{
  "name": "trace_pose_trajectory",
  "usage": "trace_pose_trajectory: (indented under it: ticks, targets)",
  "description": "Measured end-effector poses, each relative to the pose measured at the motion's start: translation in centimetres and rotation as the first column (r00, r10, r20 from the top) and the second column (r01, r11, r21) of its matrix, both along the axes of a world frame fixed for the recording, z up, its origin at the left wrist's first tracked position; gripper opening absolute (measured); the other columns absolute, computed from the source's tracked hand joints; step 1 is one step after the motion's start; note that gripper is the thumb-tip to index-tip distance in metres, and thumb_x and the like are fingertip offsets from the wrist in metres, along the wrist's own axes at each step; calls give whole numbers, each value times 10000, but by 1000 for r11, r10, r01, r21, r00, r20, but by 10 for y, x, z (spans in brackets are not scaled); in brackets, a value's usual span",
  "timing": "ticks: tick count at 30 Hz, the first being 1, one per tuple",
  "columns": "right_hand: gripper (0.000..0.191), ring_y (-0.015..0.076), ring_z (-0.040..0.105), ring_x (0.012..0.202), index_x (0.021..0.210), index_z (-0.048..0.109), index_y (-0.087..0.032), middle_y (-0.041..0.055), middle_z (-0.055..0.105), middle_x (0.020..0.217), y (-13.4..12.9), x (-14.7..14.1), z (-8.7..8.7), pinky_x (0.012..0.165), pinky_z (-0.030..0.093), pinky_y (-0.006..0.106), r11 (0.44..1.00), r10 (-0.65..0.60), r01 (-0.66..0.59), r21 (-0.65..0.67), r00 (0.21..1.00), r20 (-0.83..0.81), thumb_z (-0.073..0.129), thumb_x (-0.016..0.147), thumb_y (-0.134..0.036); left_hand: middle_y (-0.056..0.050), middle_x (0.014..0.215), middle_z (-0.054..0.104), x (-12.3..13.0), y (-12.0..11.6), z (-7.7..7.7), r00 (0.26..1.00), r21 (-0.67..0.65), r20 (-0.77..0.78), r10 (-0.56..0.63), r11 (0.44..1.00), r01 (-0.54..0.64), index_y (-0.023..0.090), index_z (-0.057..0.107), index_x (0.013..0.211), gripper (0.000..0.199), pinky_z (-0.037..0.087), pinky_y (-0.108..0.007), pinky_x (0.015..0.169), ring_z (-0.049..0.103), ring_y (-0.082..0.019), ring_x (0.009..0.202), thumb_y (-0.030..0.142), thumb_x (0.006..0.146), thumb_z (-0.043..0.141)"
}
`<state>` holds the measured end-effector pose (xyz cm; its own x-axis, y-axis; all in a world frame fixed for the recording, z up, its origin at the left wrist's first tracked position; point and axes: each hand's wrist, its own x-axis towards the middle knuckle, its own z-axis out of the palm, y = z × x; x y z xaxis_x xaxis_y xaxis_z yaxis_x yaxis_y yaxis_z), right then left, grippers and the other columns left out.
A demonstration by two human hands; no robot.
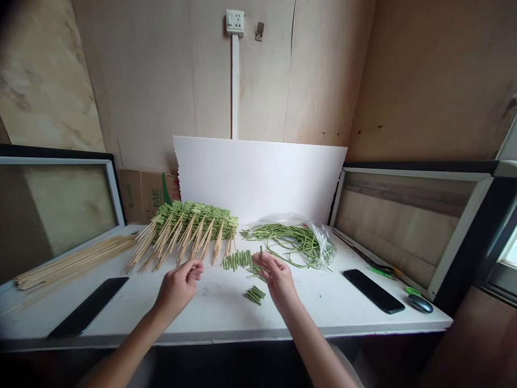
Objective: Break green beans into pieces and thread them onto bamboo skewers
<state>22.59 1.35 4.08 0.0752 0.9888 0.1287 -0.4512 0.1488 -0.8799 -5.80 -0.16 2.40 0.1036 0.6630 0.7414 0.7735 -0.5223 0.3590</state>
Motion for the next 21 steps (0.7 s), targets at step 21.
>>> trace_pose_trajectory:
  ticks: [21]
  targets:
    - [298,340,713,1117,871,800,-219,110,811,997,-1,3,-2,754,602,358,998,-33,26,51,989,145,881,718,-462,-19,736,755,1,-2,1,1000,65,-24,-9,998,10,226,649,884,282,540,-243,639,770,-200,777,29,870,448]
